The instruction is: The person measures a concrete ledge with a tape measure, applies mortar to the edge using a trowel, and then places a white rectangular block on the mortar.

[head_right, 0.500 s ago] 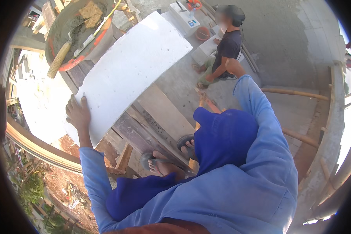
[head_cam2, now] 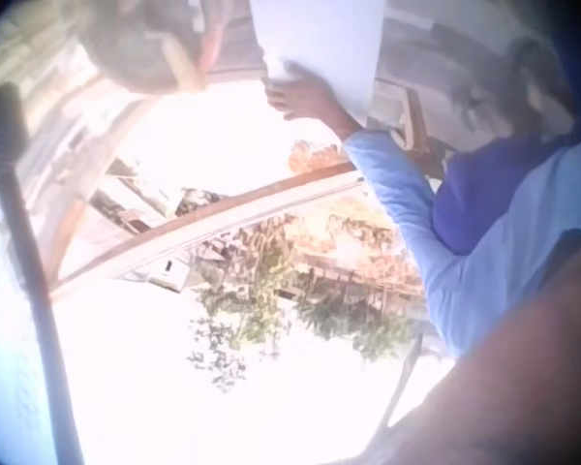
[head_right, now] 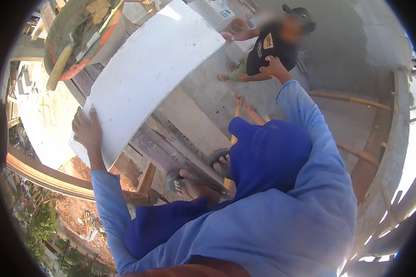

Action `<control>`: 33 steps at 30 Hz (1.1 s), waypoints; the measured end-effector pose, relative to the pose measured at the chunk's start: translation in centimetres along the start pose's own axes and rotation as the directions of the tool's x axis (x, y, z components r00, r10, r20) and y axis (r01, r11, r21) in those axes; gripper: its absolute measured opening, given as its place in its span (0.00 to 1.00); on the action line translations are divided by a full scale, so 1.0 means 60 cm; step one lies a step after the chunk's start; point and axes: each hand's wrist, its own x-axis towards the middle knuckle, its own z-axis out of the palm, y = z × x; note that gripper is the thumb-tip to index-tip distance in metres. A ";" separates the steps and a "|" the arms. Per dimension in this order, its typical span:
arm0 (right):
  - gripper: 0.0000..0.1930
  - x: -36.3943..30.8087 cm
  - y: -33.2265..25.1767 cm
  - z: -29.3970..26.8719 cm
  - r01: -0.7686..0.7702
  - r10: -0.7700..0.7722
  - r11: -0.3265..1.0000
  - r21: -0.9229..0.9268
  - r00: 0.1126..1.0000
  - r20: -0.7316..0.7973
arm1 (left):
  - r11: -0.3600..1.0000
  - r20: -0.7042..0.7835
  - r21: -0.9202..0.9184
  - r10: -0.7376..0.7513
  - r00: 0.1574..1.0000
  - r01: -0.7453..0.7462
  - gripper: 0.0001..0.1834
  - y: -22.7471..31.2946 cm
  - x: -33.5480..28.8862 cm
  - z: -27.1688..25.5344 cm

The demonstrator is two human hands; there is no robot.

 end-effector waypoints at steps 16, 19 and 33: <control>0.30 -0.016 -0.117 -0.064 0.173 -0.265 0.938 -0.299 0.916 -0.302 | 0.999 0.003 0.024 -0.032 0.999 0.032 0.34 -0.012 -0.002 0.010; 0.26 -0.018 -0.105 -0.071 0.181 -0.299 0.908 -0.379 0.913 -0.279 | 0.999 0.013 0.014 -0.036 0.999 0.036 0.35 -0.014 0.000 0.008; 0.31 -0.224 -0.441 -0.227 0.756 -0.814 0.523 0.395 0.580 -0.032 | 0.402 0.152 -0.915 0.261 0.953 0.036 0.35 0.140 -0.133 -0.123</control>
